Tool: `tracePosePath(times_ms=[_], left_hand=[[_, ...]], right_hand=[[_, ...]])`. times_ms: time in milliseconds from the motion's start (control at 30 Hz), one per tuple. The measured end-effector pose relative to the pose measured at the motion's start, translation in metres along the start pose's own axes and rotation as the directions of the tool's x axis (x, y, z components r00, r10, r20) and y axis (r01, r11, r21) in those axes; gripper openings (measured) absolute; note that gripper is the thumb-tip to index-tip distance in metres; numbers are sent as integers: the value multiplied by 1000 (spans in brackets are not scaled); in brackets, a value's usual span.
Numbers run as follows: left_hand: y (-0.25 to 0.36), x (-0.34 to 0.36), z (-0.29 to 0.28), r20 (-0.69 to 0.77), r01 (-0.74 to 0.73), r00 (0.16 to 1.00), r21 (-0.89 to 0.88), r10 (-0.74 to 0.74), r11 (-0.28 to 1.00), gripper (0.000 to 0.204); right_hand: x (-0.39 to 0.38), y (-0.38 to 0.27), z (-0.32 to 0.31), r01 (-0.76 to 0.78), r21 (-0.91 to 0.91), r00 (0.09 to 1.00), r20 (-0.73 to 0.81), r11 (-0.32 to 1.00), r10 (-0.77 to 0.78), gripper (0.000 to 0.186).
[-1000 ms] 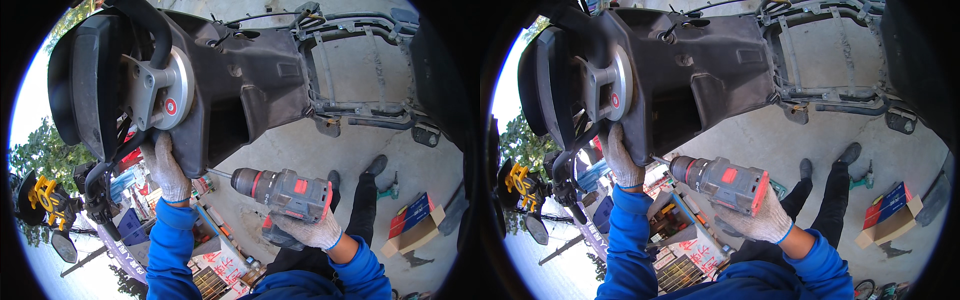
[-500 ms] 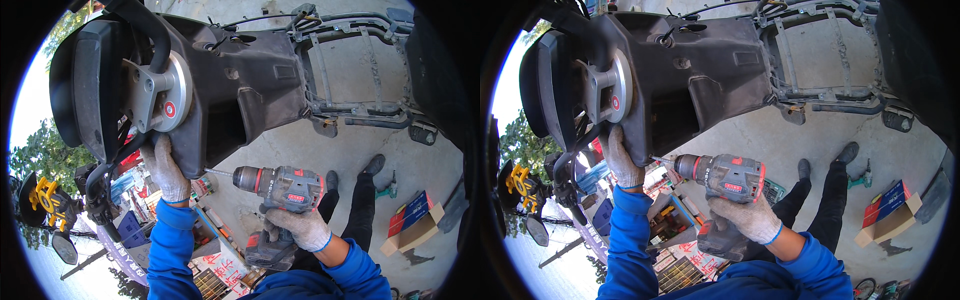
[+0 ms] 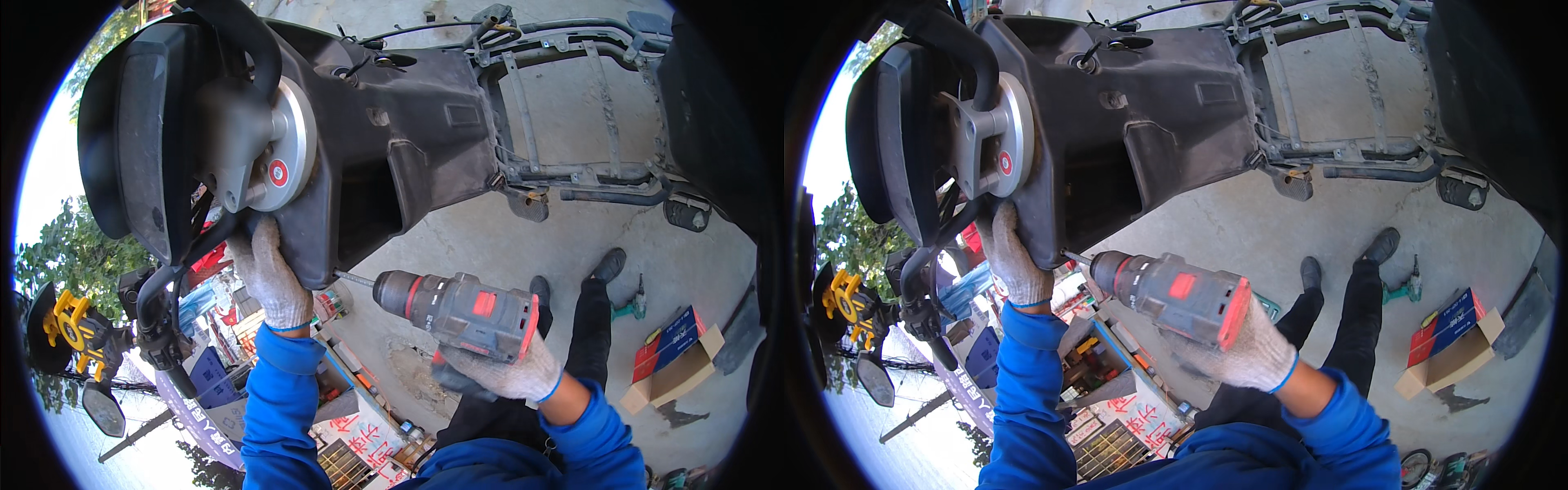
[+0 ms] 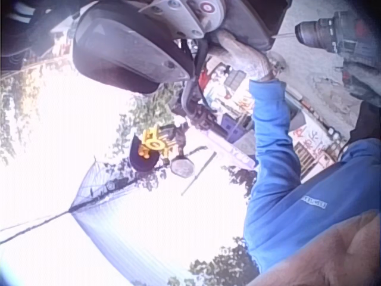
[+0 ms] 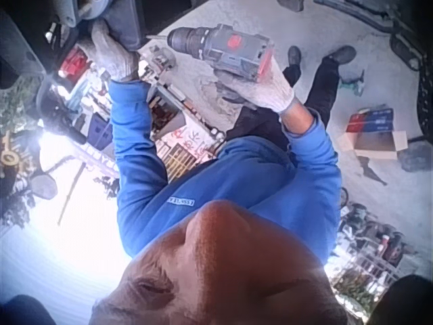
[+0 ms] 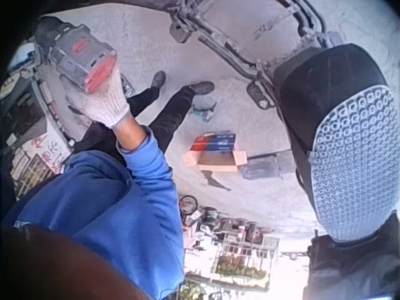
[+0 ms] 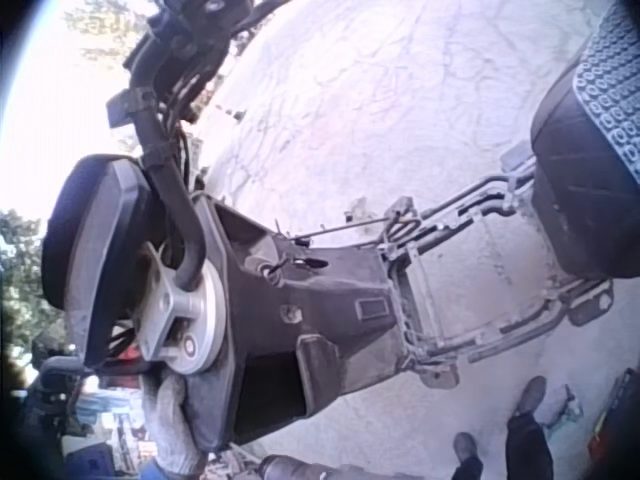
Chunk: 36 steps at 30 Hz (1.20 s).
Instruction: The person uses a cordless drill to remove screws from the front and rear panels of a green and black electric scooter. They then remove the panels, access the internal wiring, and appear to adjust or inspect the components before the clip ends.
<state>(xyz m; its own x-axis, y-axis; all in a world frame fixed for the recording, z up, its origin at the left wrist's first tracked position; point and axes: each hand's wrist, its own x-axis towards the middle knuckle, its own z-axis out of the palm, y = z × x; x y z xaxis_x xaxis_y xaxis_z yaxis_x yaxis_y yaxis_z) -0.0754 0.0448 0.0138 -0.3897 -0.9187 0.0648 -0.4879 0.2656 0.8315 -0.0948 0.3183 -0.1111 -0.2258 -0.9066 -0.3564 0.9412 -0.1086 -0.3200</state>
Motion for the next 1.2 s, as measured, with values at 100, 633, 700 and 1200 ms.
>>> tracePosePath(times_ms=[100,633,700,1200], left_hand=[[-1,1,1,4,-11,1000,6,11,1000,73],[-3,0,1,-32,-12,999,-56,10,998,61],[-3,1,1,-41,-7,999,-35,6,999,61],[-76,-125,-44,427,538,842,-609,-331,583,41]], right_hand=[[19,-40,-26,207,-426,970,207,881,-128,45],[17,-45,-27,255,-550,957,261,795,-127,35],[21,-41,-33,402,-608,913,319,685,-253,36],[7,-42,-31,203,-581,978,163,788,-131,45]])
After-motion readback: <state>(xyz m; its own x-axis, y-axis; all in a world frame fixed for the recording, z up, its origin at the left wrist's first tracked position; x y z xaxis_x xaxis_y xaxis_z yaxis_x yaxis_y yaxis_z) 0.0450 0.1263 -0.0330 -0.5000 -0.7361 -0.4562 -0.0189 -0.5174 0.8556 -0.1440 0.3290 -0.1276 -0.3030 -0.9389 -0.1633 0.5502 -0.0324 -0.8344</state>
